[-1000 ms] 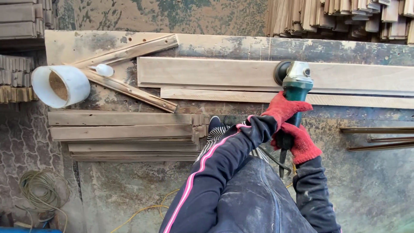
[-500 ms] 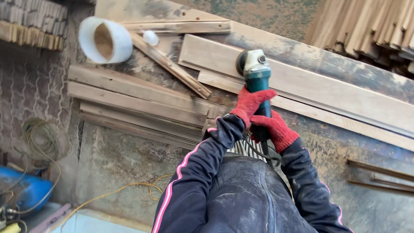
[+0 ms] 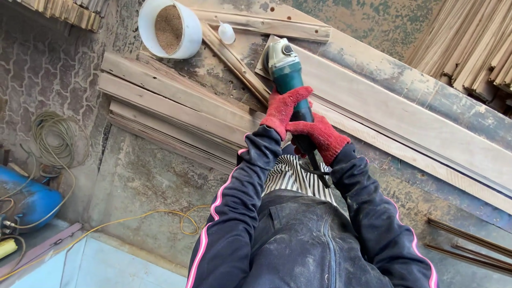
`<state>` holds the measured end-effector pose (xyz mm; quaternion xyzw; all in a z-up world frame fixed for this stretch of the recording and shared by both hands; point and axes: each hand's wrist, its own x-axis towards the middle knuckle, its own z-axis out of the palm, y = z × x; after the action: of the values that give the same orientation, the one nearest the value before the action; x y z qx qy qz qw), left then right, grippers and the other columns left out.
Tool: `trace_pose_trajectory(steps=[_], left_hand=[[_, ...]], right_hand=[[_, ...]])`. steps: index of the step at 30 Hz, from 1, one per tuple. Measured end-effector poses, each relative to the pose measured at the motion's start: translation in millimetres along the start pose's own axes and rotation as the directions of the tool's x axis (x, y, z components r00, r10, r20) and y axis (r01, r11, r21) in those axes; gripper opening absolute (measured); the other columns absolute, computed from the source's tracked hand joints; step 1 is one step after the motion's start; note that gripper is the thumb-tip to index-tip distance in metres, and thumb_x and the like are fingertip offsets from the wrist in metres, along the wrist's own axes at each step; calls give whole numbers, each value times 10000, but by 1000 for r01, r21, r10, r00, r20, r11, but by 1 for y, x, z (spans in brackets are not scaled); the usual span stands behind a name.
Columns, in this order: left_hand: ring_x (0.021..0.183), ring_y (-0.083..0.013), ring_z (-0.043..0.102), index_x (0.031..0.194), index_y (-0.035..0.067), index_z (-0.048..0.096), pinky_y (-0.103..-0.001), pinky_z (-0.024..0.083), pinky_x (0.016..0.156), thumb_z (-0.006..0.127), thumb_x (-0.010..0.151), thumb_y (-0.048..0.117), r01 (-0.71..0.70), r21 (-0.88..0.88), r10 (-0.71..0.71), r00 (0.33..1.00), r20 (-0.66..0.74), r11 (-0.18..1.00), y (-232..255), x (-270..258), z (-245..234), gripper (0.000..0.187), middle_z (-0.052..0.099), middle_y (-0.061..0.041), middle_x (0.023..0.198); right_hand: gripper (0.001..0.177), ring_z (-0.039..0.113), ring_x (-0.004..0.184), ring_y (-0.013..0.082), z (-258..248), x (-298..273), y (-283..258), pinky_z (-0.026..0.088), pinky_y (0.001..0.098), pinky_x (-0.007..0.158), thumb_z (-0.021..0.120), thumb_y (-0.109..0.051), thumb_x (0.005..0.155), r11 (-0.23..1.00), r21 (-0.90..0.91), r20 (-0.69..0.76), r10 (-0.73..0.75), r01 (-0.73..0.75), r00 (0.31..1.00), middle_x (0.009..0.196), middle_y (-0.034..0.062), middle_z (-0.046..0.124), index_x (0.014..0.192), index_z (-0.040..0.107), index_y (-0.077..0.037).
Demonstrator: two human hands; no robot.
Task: Sanding long wooden boards using an angle grinder with a sanding disc.
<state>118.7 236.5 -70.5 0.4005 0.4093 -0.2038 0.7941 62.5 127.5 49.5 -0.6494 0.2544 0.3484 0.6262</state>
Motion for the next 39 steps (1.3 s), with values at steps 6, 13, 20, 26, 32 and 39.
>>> trace_pose_trajectory(steps=[6, 13, 20, 26, 32, 39], left_hand=[[782, -428, 727, 1182, 94, 648, -614, 659, 593, 990, 622, 183, -16, 42, 13, 997, 75, 999, -21, -23, 7, 663, 692, -215, 864], [760, -332, 748, 1036, 75, 671, -534, 673, 615, 988, 591, 147, -38, 20, 36, 996, 81, 999, -9, -26, 4, 551, 714, -191, 753], [690, -371, 740, 1114, 106, 673, -594, 664, 577, 992, 577, 134, -14, 69, 8, 996, 90, 998, -44, -22, 33, 625, 717, -164, 785], [789, -350, 725, 1071, 48, 677, -536, 647, 679, 961, 544, 129, 12, 264, -81, 964, 252, 964, -152, -71, 117, 604, 701, -182, 825], [1182, -408, 637, 1279, 49, 608, -525, 567, 992, 935, 472, 258, 15, 602, -297, 880, 371, 798, -221, -132, 183, 896, 690, -214, 1190], [1140, -359, 675, 1205, 92, 633, -452, 565, 1017, 928, 441, 339, -49, 658, -260, 895, 363, 751, -220, -131, 178, 856, 720, -166, 1138]], right_hand=[[439, 689, 517, 402, -6, -24, 7, 580, 483, 454, 878, -242, 712, 998, -18, -49, 53, -53, 997, 668, 311, 650, 981, 644, 16], [451, 706, 540, 404, -10, 0, 23, 585, 497, 449, 899, -245, 711, 999, -33, -39, 19, -20, 999, 701, 309, 668, 1002, 657, 0], [417, 681, 497, 383, -38, -24, 28, 575, 480, 429, 879, -215, 694, 994, 109, -70, -10, 18, 997, 643, 285, 639, 949, 640, 12], [372, 679, 500, 413, -128, -81, 102, 567, 534, 430, 856, -203, 694, 972, 236, -285, 54, 15, 957, 641, 279, 630, 930, 655, 3], [197, 699, 615, 321, -188, -135, 181, 586, 487, 648, 787, -146, 780, 874, 466, -503, 135, 137, 853, 778, 161, 695, 934, 710, -49], [156, 727, 708, 232, -181, -136, 182, 587, 386, 721, 786, -96, 786, 857, 477, -506, 85, 196, 858, 827, 101, 729, 936, 744, -93]])
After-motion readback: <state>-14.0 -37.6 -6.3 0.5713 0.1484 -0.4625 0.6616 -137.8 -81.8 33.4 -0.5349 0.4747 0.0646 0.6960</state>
